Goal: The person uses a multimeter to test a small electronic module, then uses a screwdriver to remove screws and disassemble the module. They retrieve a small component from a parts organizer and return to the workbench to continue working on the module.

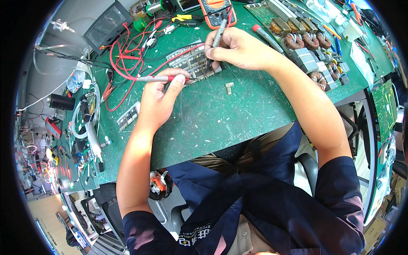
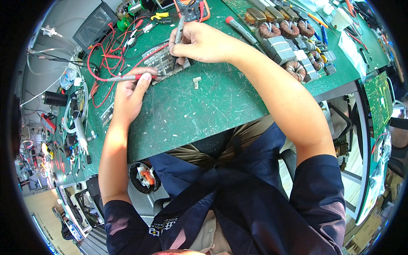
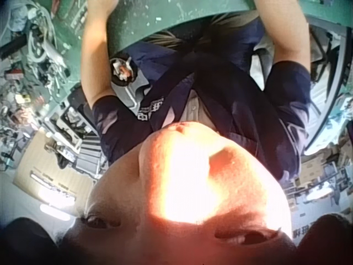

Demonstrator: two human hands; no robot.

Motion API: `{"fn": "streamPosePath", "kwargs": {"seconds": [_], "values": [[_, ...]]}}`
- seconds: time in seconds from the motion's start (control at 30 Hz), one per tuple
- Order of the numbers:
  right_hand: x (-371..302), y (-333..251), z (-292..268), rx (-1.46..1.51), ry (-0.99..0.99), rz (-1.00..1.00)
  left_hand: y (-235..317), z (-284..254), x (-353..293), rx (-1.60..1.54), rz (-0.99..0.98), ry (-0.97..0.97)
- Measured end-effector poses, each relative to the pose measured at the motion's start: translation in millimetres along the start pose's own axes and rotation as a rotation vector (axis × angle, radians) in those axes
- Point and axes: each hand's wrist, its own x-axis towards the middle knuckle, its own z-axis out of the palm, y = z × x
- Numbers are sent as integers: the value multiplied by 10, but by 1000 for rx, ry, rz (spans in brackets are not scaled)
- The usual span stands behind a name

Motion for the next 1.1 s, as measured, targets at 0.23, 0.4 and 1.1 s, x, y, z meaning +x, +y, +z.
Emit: {"fn": "streamPosePath", "kwargs": {"seconds": [0.23,0.4,1.1], "values": [[-4,-22,22,-16,-1,11,39,15,-38,-3,-17,24],[-11,-132,66,-32,51,-3,58,-43,-83,-185,5,115],[-120,-423,496,183,-177,48,110,-342,-141,-391,9,210]]}}
